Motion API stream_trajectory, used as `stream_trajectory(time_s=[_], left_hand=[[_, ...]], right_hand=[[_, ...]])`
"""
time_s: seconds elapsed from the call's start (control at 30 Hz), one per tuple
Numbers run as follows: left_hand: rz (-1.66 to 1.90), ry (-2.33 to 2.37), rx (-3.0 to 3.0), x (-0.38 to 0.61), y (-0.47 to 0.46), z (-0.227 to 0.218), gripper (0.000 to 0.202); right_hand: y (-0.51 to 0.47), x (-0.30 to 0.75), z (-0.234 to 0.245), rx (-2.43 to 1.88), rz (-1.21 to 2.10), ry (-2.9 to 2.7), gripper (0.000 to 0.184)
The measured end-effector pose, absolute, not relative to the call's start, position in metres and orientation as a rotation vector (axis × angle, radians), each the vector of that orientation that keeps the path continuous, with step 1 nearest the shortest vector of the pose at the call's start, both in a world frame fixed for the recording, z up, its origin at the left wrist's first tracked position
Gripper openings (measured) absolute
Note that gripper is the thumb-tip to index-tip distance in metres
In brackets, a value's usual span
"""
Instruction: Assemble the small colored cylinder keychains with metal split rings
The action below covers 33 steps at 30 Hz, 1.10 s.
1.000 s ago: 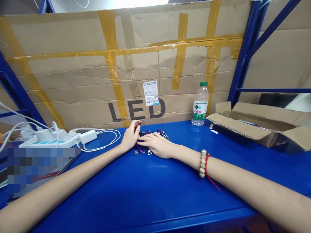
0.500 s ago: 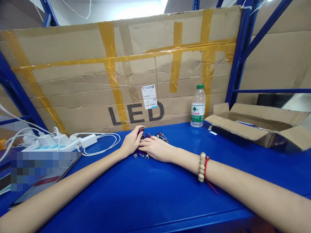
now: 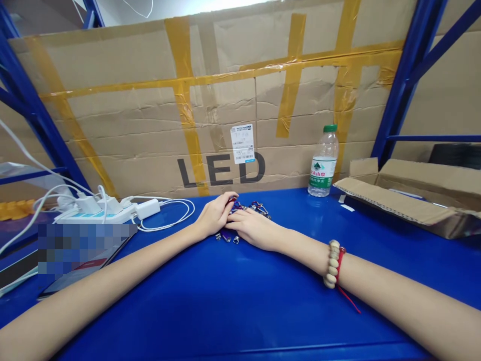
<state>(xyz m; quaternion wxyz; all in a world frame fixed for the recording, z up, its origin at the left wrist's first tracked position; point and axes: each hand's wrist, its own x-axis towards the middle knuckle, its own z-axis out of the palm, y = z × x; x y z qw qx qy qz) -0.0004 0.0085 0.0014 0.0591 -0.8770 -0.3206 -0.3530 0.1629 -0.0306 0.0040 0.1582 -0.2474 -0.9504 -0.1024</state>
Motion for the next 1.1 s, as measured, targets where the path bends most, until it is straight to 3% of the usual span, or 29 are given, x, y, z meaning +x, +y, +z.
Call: stream_trajectory(time_s=[0.37, 0.83, 1.1], left_hand=[[-1.206, -1.263, -2.597, -0.0019, 0.0096, 0.001, 0.024], [-1.126, -1.196, -2.609, -0.0005, 0.0075, 0.0016, 0.023], [-1.281, -1.386, -2.519, -0.0028, 0.0146, 0.0, 0.023]], right_hand=[[-0.0296, 0.1653, 0.003, -0.759, -0.233, -2.59, 0.028], [-0.0301, 0.1662, 0.0016, -0.762, -0.278, -2.517, 0.022], [-0.029, 0.1684, 0.0006, -0.71, -0.28, -2.565, 0.034]])
